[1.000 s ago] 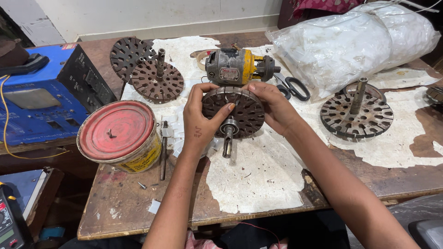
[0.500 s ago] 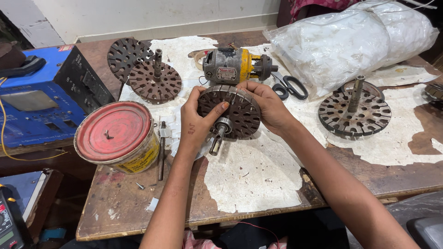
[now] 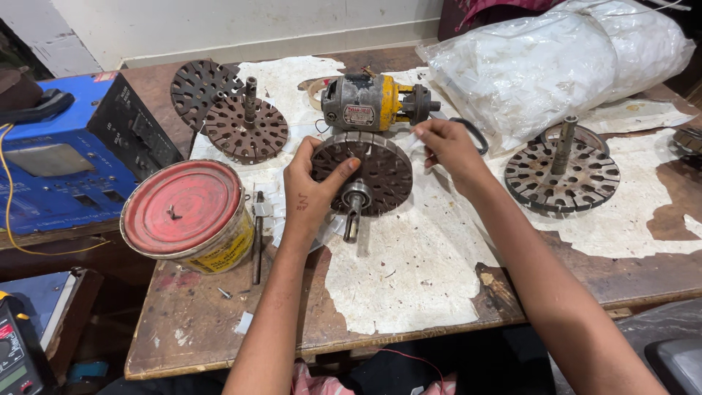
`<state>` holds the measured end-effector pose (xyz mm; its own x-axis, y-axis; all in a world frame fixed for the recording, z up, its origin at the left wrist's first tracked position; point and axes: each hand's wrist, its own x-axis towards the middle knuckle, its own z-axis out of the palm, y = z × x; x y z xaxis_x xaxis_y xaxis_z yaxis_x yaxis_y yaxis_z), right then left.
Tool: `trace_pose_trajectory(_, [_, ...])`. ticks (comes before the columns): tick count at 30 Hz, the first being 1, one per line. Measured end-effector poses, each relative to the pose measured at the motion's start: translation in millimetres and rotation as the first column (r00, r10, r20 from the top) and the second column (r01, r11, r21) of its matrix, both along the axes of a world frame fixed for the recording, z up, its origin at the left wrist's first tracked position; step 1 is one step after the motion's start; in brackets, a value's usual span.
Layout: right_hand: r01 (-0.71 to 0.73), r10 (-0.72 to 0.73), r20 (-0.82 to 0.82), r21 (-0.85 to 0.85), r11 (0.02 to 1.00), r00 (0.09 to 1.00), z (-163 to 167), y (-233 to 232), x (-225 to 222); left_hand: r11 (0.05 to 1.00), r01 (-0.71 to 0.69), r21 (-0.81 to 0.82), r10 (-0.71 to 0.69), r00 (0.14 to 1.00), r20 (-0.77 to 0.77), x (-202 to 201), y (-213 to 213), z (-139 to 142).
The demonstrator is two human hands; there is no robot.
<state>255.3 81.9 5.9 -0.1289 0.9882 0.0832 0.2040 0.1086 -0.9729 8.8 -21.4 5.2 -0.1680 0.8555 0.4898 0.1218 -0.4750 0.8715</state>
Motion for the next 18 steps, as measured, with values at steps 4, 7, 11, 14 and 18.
trace_pose_trajectory(4, [-0.062,0.074,0.212,-0.059,0.996,0.974,-7.3,-4.7,-12.2,1.0,-0.008,0.006,0.008,0.998,0.057,-1.5,4.2,-1.1])
trace_pose_trajectory(7, [-0.23,-0.065,0.576,0.424,0.876,0.815,-13.3,-12.8,-19.9,0.998,-0.06,0.019,0.059,0.997,0.051,-4.4,7.5,-6.3])
trace_pose_trajectory(11, [-0.195,-0.124,0.681,0.371,0.908,0.721,-7.6,-18.0,-22.7,0.992,-0.122,-0.037,0.123,0.992,0.015,-8.2,17.4,-18.9])
trace_pose_trajectory(14, [-0.103,0.02,0.34,0.228,0.968,0.94,4.9,-20.3,-21.2,0.988,-0.156,-0.001,0.156,0.987,0.039,-14.5,27.0,-29.4])
trace_pose_trajectory(18, [-0.275,0.271,0.052,0.264,0.924,0.961,16.5,-25.4,-25.5,0.965,-0.252,-0.069,0.251,0.968,-0.023,-22.9,34.9,-42.3])
